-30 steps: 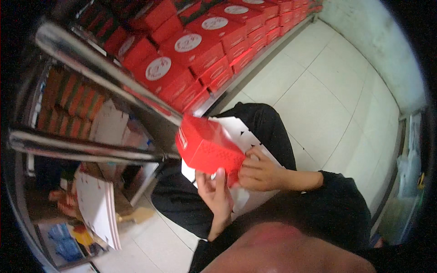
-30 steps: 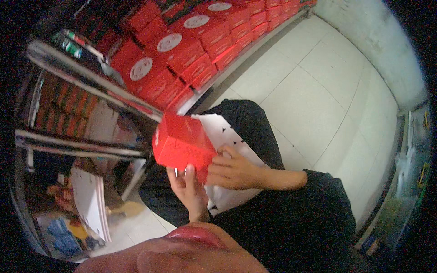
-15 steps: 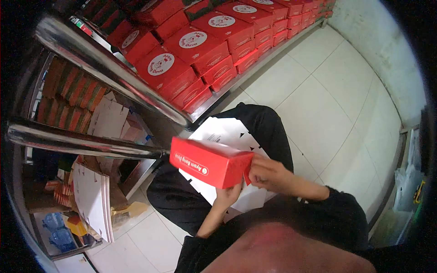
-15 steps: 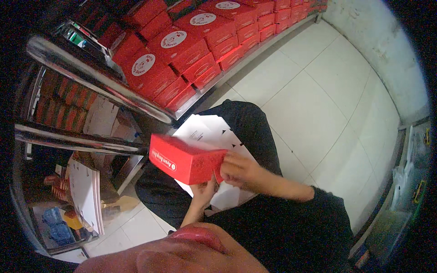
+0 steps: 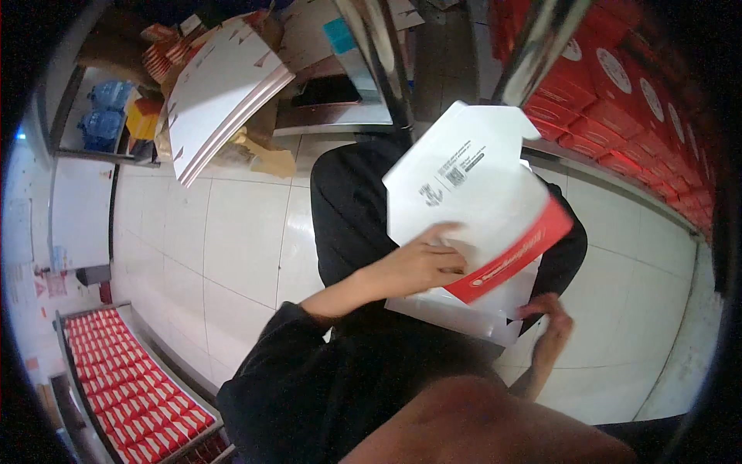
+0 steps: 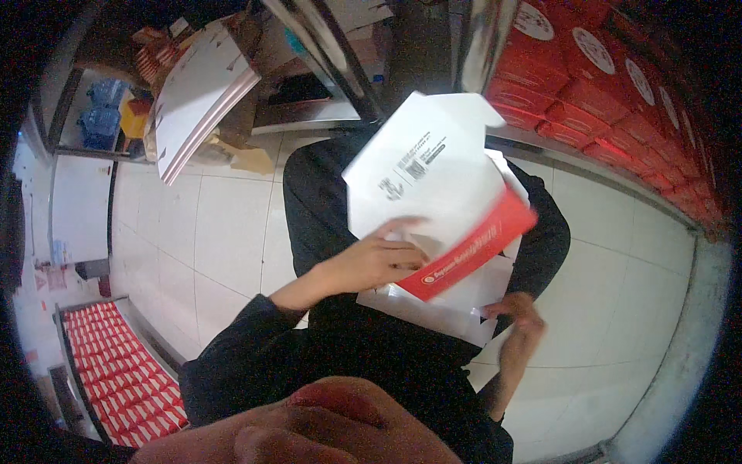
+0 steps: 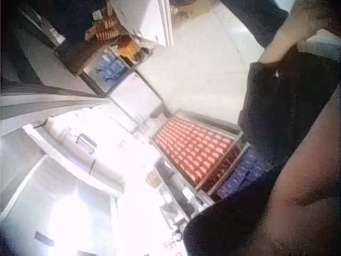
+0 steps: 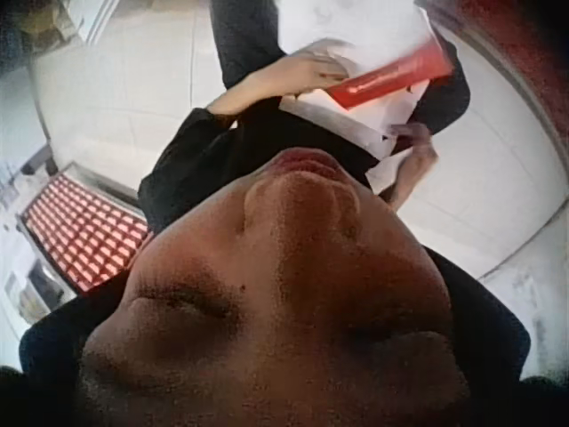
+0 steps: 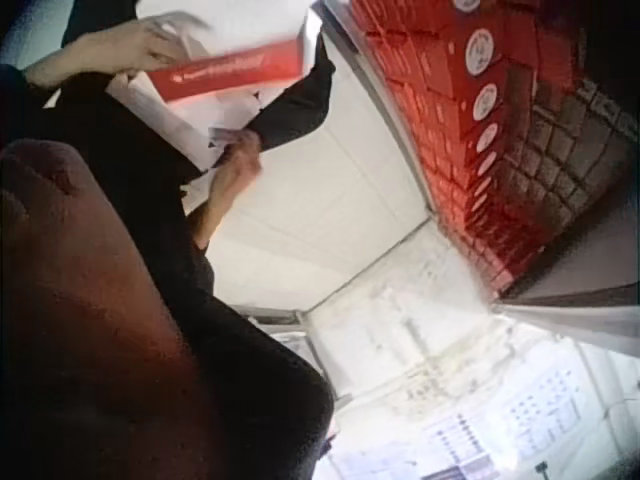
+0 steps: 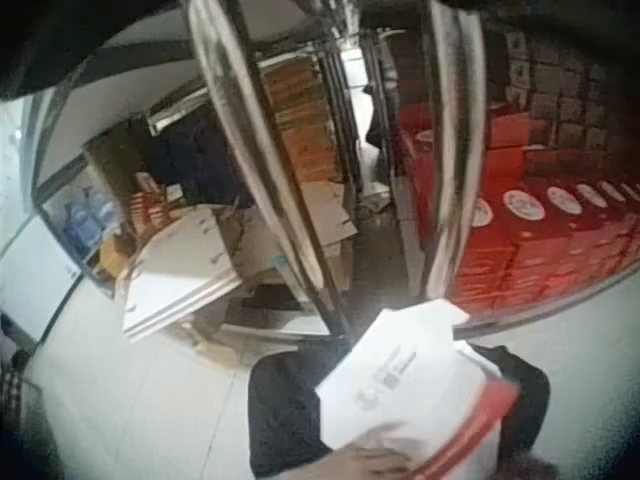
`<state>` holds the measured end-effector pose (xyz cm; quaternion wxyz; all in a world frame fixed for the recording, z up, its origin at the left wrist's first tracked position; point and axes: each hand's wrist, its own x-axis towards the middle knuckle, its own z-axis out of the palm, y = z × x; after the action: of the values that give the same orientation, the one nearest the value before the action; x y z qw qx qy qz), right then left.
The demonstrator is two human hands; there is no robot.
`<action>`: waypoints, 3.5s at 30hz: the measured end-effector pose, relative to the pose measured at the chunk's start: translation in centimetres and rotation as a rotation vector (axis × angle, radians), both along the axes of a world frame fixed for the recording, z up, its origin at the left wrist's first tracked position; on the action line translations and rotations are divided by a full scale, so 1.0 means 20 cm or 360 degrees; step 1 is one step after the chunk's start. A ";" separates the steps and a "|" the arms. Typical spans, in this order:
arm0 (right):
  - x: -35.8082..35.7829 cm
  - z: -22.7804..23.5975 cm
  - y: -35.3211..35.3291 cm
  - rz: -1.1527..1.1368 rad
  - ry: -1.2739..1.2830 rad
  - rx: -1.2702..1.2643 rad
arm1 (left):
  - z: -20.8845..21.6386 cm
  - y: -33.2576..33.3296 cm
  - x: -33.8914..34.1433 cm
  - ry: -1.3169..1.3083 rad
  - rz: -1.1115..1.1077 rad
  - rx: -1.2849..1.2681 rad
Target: The person picks up flat cardboard sheets from a stack and folds them into three-dimensional food boxes by hand while sitting on the floor.
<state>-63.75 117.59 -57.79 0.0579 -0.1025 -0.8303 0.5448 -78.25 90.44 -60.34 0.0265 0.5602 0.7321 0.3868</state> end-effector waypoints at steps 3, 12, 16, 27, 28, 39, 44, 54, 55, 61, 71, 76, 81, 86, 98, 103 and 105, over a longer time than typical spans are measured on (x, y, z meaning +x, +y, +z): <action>-0.01 0.00 0.13 -0.0465 0.0345 0.0023 | 0.02 -0.18 0.02 0.0422 0.0323 -0.0618; -0.56 0.00 -0.09 -0.0107 0.0458 0.0979 | 0.07 -0.24 -0.22 -0.0661 0.1236 0.0241; -0.52 -0.04 0.04 0.0290 0.0234 0.0635 | -0.06 -0.26 -0.27 -0.0943 0.0710 0.0242; -0.47 -0.14 -0.32 -0.0374 0.0716 0.0206 | -0.07 0.26 -0.14 -0.0799 0.0826 0.1001; -0.48 -0.11 -0.28 -0.0359 0.0624 0.0332 | -0.04 0.21 -0.18 -0.0874 0.0849 0.0787; -0.36 -0.14 -0.21 0.0011 -0.0098 0.0043 | -0.18 -0.13 -0.02 -0.0980 0.0763 0.0163; -0.31 -0.20 -0.15 -0.0018 -0.0193 -0.0745 | -0.31 -0.12 0.03 -0.1924 0.0513 0.0897; -0.41 -0.12 -0.16 0.0195 -0.0066 0.0240 | -0.16 -0.08 -0.18 -0.0605 0.0501 -0.0023; -0.45 -0.04 -0.19 0.0380 -0.0026 0.0718 | -0.11 -0.07 -0.21 -0.0133 0.0468 -0.0374; -0.57 -0.04 -0.22 0.0926 -0.0223 0.1556 | -0.03 0.01 -0.21 0.0030 0.0251 -0.0915; -0.48 -0.13 -0.24 0.0830 0.0099 0.1762 | -0.08 0.04 -0.30 0.0025 0.0206 -0.0407; -0.35 0.08 -0.19 0.0533 0.0826 0.2103 | 0.21 0.20 -0.24 -0.0334 0.0305 -0.0263; -0.33 0.18 -0.13 0.0746 0.0833 0.2284 | 0.20 0.46 -0.16 -0.0667 0.0241 0.0152; -0.48 0.49 0.34 -0.0173 0.1193 0.1715 | 0.38 0.47 -0.03 -0.1181 0.0362 0.0670; -2.13 0.80 0.51 -0.0106 0.1898 0.2097 | -0.36 0.75 0.48 -0.0411 0.0723 0.0109; -2.56 0.46 0.90 0.0028 0.1172 0.1090 | -0.34 0.77 0.50 -0.0515 0.0746 0.0076; -2.60 0.47 0.68 -0.0099 0.0655 0.1807 | -0.37 0.69 0.47 -0.0755 0.0815 0.0029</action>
<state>-115.80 131.24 -48.38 0.2789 0.0276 -0.9596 0.0232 -68.95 104.29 -67.71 0.0930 0.2530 0.8188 0.5069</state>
